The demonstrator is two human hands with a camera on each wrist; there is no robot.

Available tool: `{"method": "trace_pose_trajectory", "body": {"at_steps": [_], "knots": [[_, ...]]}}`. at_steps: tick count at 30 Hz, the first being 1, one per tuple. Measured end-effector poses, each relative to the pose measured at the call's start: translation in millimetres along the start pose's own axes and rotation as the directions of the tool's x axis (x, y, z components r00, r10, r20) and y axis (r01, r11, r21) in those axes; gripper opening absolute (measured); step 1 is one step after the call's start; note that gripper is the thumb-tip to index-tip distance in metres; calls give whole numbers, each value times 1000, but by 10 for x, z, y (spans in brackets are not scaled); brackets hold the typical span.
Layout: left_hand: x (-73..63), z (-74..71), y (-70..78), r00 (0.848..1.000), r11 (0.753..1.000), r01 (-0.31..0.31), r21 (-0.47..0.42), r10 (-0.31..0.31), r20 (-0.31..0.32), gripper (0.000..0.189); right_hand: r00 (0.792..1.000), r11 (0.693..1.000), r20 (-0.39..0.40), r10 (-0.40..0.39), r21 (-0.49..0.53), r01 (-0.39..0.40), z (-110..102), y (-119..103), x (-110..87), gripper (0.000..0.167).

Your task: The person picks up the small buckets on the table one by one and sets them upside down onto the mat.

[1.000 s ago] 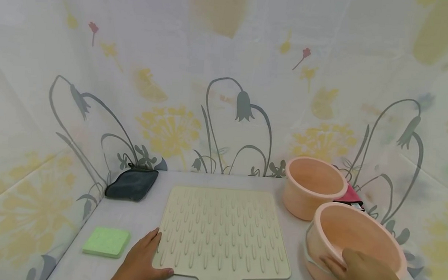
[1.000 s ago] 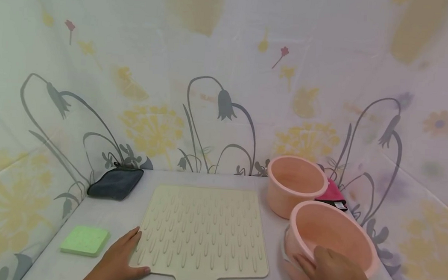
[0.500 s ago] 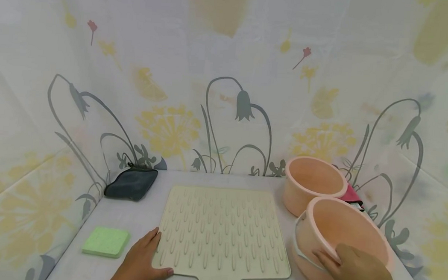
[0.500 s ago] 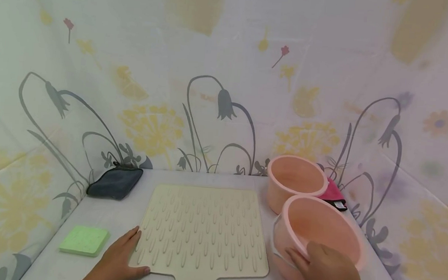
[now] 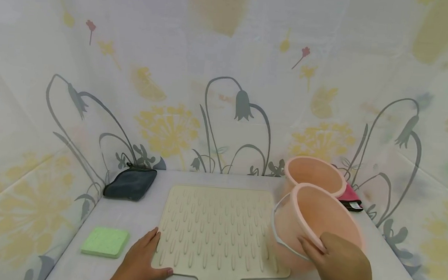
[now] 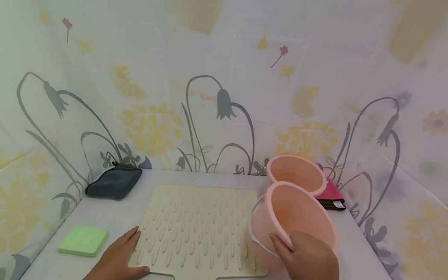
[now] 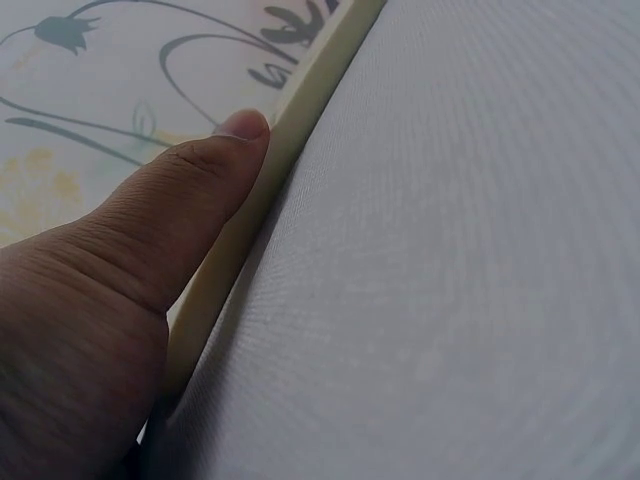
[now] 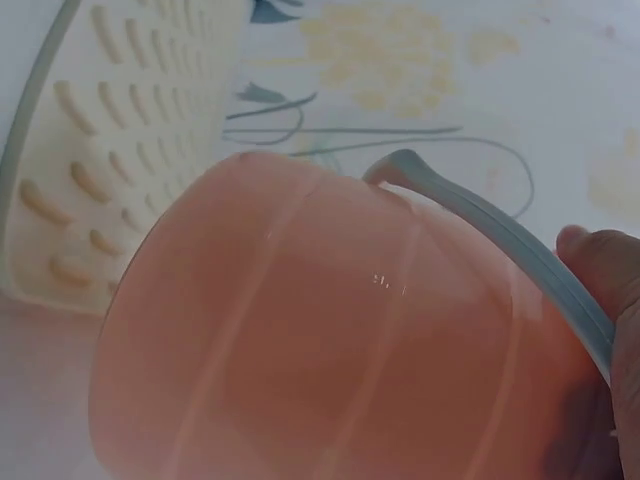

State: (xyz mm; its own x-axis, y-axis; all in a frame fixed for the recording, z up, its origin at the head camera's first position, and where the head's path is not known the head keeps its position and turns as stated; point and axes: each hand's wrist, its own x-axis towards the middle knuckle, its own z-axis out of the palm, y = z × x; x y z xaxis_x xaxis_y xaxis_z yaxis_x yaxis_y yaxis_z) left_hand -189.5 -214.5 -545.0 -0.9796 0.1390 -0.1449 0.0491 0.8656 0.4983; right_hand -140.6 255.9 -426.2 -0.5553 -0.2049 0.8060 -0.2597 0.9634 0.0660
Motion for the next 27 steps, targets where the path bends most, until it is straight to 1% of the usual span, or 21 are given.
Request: {"method": "trace_pose_trajectory", "body": {"at_steps": [2, 3, 8, 10, 12, 13, 14, 16, 19, 22, 25, 27], "knots": [[0, -7, 3, 1000, 1000, 4, 1, -4, 3, 133, 998, 998, -38, -57, -14, 57, 26, -40, 36, 69], [-2, -10, 4, 1000, 1000, 5, 0, -5, 3, 133, 996, 998, -52, -69, -10, 68, 35, -60, 53, 68], [-7, -14, 10, 1000, 1000, 1, 3, -1, 2, 132, 994, 997, -109, -8, 73, 16, 89, -171, 134, 67], [-5, -14, 14, 1000, 1000, 0, 5, 0, 1, 132, 991, 992, -128, 47, 121, -32, 114, -214, 161, 68], [1, -12, 17, 1000, 1000, -2, 7, 2, 0, 131, 988, 980, -110, 106, 177, -85, 132, -251, 182, 69], [2, -11, 17, 1000, 1000, -3, 7, 3, -1, 132, 985, 970, -96, 144, 211, -121, 142, -269, 188, 68], [5, -8, 18, 1000, 1000, -2, 7, 2, -2, 132, 982, 961, -86, 165, 236, -141, 152, -284, 193, 67], [6, -3, 14, 1000, 1000, 0, 5, 0, -2, 132, 971, 932, -50, 234, 295, -209, 172, -318, 206, 65], [0, -1, 8, 1000, 1000, 1, 2, -1, -3, 132, 961, 907, -59, 271, 349, -235, 222, -368, 242, 62], [1, -2, 5, 1000, 1000, 0, 3, 0, -2, 132, 943, 878, -71, 324, 393, -272, 269, -430, 304, 61], [7, -7, 10, 1000, 1000, 4, -2, -4, 1, 133, 919, 836, -55, 391, 440, -329, 302, -500, 370, 61], [11, -7, 14, 1000, 1000, 10, -5, -10, 3, 134, 898, 798, -31, 438, 473, -373, 325, -552, 403, 62]]}}
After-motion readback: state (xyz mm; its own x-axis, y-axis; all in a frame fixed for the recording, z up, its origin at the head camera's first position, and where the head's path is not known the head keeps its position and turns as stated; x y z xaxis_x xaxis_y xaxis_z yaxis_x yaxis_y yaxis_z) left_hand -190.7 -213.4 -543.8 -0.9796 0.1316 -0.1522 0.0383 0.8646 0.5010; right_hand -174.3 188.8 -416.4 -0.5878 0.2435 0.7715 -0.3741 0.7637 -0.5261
